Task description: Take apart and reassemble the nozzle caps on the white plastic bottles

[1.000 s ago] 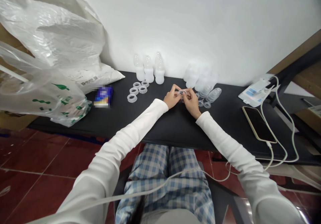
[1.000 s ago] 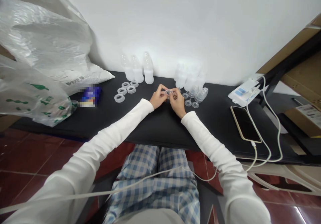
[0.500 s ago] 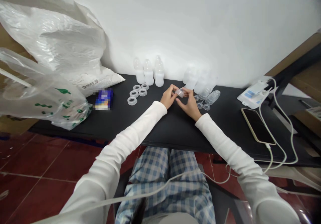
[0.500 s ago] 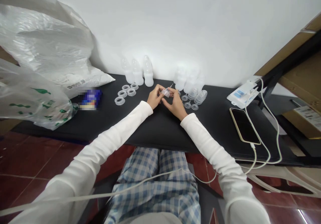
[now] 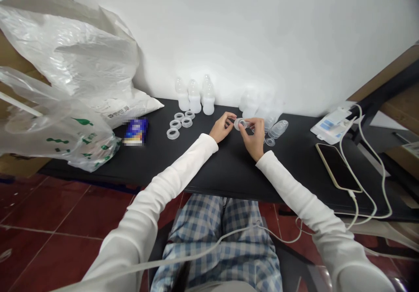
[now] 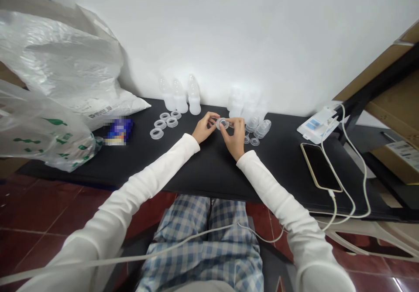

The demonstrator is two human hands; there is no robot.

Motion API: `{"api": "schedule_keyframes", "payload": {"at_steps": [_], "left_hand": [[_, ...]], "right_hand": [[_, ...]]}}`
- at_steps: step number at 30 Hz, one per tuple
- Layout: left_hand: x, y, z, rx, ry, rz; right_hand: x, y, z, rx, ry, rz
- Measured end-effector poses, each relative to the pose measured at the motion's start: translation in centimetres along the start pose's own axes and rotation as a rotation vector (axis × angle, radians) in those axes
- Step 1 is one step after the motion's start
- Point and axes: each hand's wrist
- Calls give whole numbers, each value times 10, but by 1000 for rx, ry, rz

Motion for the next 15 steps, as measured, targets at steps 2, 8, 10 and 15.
{"api": "schedule_keyframes", "payload": {"at_steps": [2, 8, 10, 15], "left_hand": [[-1, -8, 4, -38, 81, 48], [-1, -50, 45, -113, 256, 175], [-1, -61, 60, -112, 294, 240], [-1, -56, 73, -92, 308, 314]], "right_hand": [[0, 4, 2, -86, -11, -53], [-9, 10, 5, -245, -78, -112], [-13, 10, 6, -276, -64, -134], [-17, 9, 7, -253, -41, -160]]}}
Point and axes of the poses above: each hand's wrist, its own z-axis towards the middle knuckle, its own y-axis out of the back of the hand, x = y × z, and after that the axes turned 6 degrees about -z, right-handed
